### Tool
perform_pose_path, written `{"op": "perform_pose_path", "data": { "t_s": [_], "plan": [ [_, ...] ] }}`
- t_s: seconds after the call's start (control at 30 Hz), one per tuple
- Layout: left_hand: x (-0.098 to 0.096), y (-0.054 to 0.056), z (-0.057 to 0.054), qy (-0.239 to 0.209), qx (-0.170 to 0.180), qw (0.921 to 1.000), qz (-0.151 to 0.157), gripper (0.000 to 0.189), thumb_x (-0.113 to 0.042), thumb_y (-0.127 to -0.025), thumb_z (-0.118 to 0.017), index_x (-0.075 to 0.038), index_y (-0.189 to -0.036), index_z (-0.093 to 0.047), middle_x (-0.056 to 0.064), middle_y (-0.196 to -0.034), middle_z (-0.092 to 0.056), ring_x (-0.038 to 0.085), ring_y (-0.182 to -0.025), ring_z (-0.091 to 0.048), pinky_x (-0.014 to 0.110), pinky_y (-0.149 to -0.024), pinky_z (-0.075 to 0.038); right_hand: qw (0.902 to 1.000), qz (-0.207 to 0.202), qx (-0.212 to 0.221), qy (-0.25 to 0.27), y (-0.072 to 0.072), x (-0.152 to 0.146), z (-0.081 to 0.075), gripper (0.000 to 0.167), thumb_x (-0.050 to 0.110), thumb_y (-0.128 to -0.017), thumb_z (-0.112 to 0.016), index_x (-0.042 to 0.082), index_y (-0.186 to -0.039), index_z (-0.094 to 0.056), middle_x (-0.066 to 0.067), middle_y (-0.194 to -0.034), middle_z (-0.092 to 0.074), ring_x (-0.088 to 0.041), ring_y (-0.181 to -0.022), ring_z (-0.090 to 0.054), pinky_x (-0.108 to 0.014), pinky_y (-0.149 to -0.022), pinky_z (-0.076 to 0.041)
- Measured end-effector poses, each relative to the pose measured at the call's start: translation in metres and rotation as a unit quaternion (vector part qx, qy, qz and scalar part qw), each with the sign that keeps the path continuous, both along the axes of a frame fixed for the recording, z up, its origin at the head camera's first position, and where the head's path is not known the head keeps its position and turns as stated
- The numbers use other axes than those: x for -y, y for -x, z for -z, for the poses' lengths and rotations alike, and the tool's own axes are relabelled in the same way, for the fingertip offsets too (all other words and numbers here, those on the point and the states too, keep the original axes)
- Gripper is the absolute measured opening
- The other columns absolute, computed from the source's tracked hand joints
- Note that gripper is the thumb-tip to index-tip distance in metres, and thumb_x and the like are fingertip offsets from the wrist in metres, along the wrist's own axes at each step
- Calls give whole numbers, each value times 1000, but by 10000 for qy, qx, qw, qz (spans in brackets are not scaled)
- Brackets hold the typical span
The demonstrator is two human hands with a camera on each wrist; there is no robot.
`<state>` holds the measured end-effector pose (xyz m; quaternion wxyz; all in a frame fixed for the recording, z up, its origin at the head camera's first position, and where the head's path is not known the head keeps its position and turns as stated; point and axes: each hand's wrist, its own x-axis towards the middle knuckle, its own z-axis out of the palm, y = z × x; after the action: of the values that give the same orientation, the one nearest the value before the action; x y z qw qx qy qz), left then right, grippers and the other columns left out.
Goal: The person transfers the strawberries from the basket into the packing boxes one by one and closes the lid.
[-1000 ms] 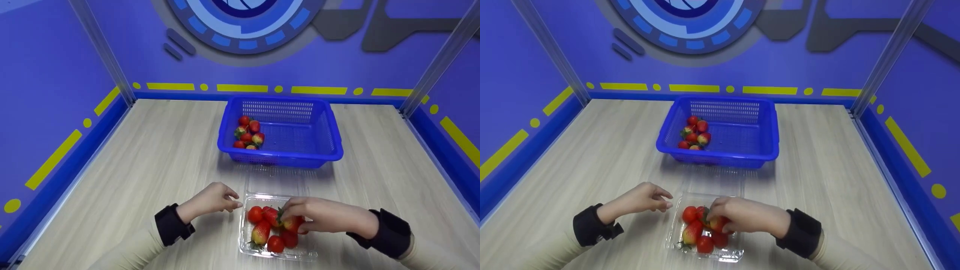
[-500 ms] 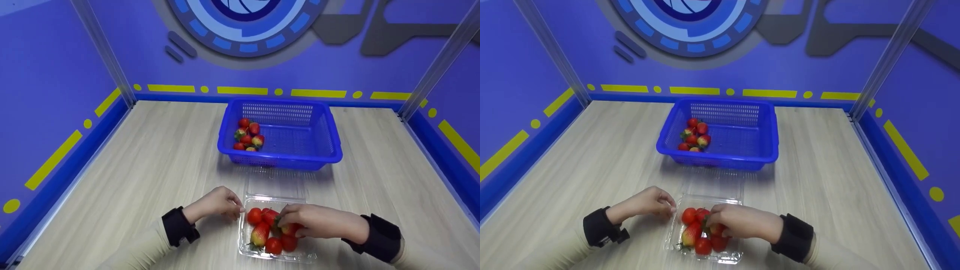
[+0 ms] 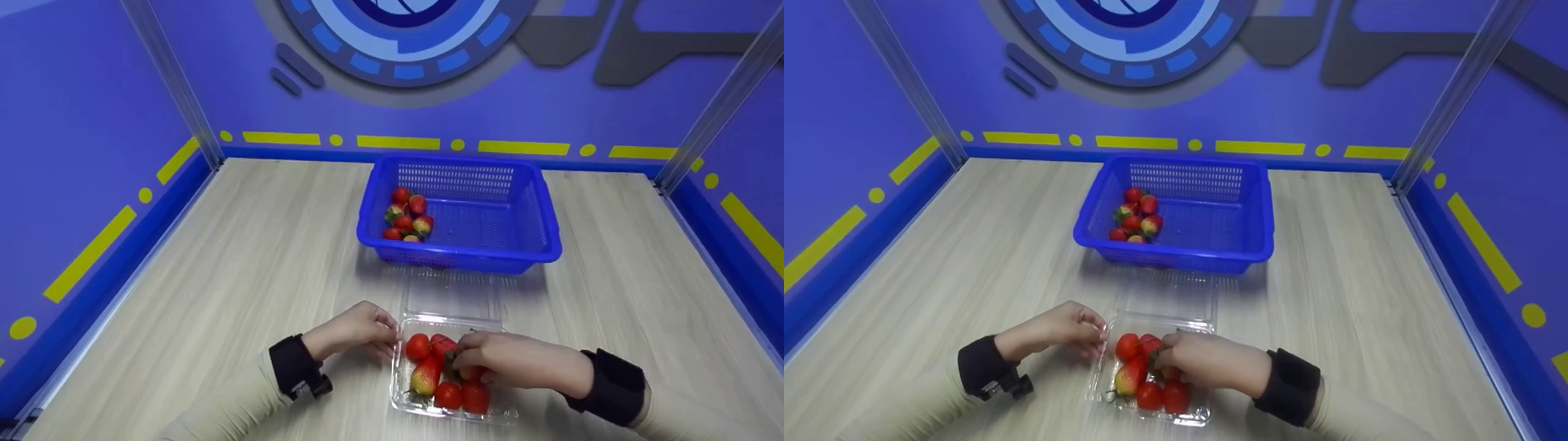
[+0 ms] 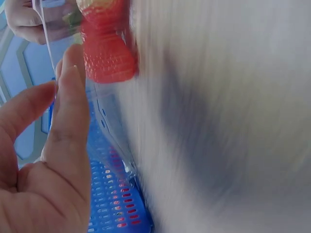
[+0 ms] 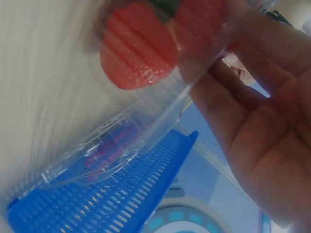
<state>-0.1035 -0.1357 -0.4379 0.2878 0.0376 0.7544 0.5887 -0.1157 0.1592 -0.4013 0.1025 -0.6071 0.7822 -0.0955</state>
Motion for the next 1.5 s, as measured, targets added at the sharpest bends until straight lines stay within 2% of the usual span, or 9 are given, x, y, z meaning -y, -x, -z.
{"op": "perform_pose_path", "data": {
  "t_s": [0.13, 0.4, 0.57, 0.8, 0.97, 1.13, 1.3, 1.4, 1.5],
  "plan": [
    [-1, 0, -1, -76, 74, 9999, -80, 14, 1, -92, -66, 10, -100, -71, 7, -78, -76, 8, -62, -70, 31, -71, -65, 9993, -108, -358, 7, 1, 3, -1, 37, -8, -71, -80, 10, -103, -76, -5, -105, -73, -16, -99, -68, -22, -87, -59],
    [-1, 2, -2, 33, 40, 9998, -184, 16, 2, -92, -64, 11, -102, -71, 19, -89, -78, 8, -63, -70, 31, -72, -65, 9979, -32, -645, 14, 1, 5, -2, 33, -2, -74, -84, 11, -103, -77, -5, -103, -73, -15, -94, -69, -21, -82, -59],
    [-1, 1, -3, 167, -33, 9996, -220, 18, 0, -91, -63, 10, -103, -71, 22, -90, -77, 9, -62, -69, 31, -68, -65, 9988, 85, -452, -146, 0, 6, -3, 34, -1, -75, -85, 11, -105, -76, -5, -106, -73, -16, -97, -69, -22, -84, -60],
    [7, -2, -12, 723, -389, 9966, -116, 32, -10, -95, -67, 12, -119, -68, 28, -99, -76, 29, -80, -78, 36, -74, -66, 9993, 256, 103, -262, 5, 5, -18, 31, -6, -77, -78, 12, -103, -75, -4, -103, -72, -15, -96, -68, -23, -83, -59],
    [26, 10, -47, 1359, -1079, 9848, -96, 39, -14, -96, -67, 8, -128, -64, 22, -105, -77, 20, -83, -75, 33, -77, -64, 9991, 416, -32, -96, 23, 3, -55, 35, 1, -83, -78, 5, -118, -72, -10, -111, -75, -25, -102, -71, -33, -86, -63],
    [40, 32, -108, 1599, -1783, 9706, -245, 40, -18, -99, -67, -1, -135, -64, 19, -109, -77, 6, -73, -63, 18, -66, -54, 9970, 719, -248, 164, 56, 5, -107, 34, 5, -88, -75, 2, -122, -70, -14, -117, -75, -31, -107, -71, -43, -91, -62],
    [43, 62, -166, 1478, -2207, 9623, -578, 38, -21, -100, -66, -4, -134, -66, 18, -121, -75, 20, -101, -74, 28, -90, -61, 9919, 1207, -239, 314, 104, 19, -158, 34, 5, -91, -73, 0, -125, -69, -18, -123, -73, -37, -115, -69, -52, -99, -58],
    [45, 84, -188, 1503, -2339, 9575, -771, 34, -21, -102, -64, -3, -129, -69, 18, -122, -75, 26, -109, -73, 31, -92, -62, 9875, 1545, -237, 197, 132, 31, -180, 35, 6, -92, -73, -2, -126, -69, -21, -126, -72, -39, -117, -68, -54, -102, -55],
    [47, 106, -197, 1573, -2306, 9557, -936, 34, -24, -103, -62, -2, -127, -70, 19, -122, -75, 27, -110, -73, 28, -87, -62, 9835, 1802, -176, -24, 156, 41, -194, 36, 6, -93, -72, -3, -127, -68, -24, -127, -70, -41, -117, -67, -55, -102, -55]
  ]
}}
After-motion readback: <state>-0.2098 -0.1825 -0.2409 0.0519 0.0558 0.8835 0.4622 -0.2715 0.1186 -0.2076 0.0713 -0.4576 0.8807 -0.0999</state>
